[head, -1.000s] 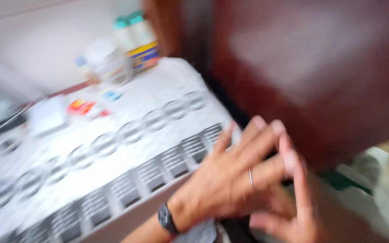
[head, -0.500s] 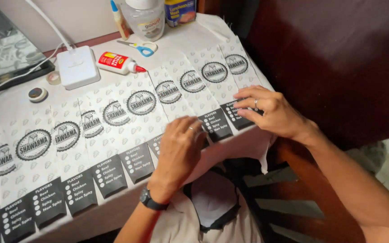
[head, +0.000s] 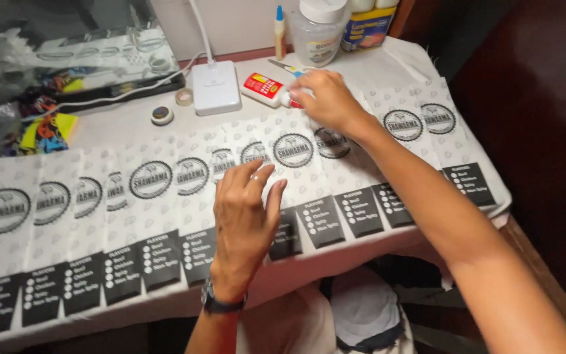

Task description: Applying glue to the edges of paper food wraps and pressing them to seal the packaging.

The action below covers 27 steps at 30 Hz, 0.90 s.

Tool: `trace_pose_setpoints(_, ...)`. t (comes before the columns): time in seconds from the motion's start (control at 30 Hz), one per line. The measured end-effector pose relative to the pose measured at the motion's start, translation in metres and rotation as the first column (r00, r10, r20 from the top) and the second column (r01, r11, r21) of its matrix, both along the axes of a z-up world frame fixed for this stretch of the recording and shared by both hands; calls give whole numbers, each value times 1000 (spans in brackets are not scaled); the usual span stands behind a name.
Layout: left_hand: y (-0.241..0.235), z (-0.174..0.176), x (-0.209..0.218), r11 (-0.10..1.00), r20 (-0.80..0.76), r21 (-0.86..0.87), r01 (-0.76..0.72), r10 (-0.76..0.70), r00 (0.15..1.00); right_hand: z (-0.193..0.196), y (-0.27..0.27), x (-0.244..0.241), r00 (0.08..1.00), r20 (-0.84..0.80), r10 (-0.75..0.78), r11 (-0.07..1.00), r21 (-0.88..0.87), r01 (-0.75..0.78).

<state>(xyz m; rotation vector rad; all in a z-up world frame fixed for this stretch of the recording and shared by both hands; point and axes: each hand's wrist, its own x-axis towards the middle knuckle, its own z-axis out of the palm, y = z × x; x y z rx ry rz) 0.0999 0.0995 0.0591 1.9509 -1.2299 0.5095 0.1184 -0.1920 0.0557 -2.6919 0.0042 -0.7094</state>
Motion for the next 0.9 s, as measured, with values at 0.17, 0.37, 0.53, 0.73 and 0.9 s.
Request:
trace_pose_setpoints(0.17, 26, 4, -4, 1000, -68, 25, 2, 0, 998, 44, 46, 85, 751, -606, -263, 898, 131, 421)
trace_pose_setpoints(0.37, -9, -2, -38, 990, -71, -60, 126, -130, 989, 24, 5, 99, 729, -549, -409, 842, 82, 533)
trace_pose_setpoints(0.53, -75, -1, -90, 939, -85, -110, 327, -337, 938, 61, -38, -78, 978, -146, -152, 632, 746, 210)
trace_pose_setpoints(0.73, -181, -34, -155, 902, -157, -82, 425, -432, 888, 72, -43, -327, 896, -28, -442, 416, 879, 233)
trace_pose_setpoints(0.9, -255, -70, -181, 894, -120, 105, 436, -423, 898, 25, -64, -413, 826, 155, -543, 507, 844, 176)
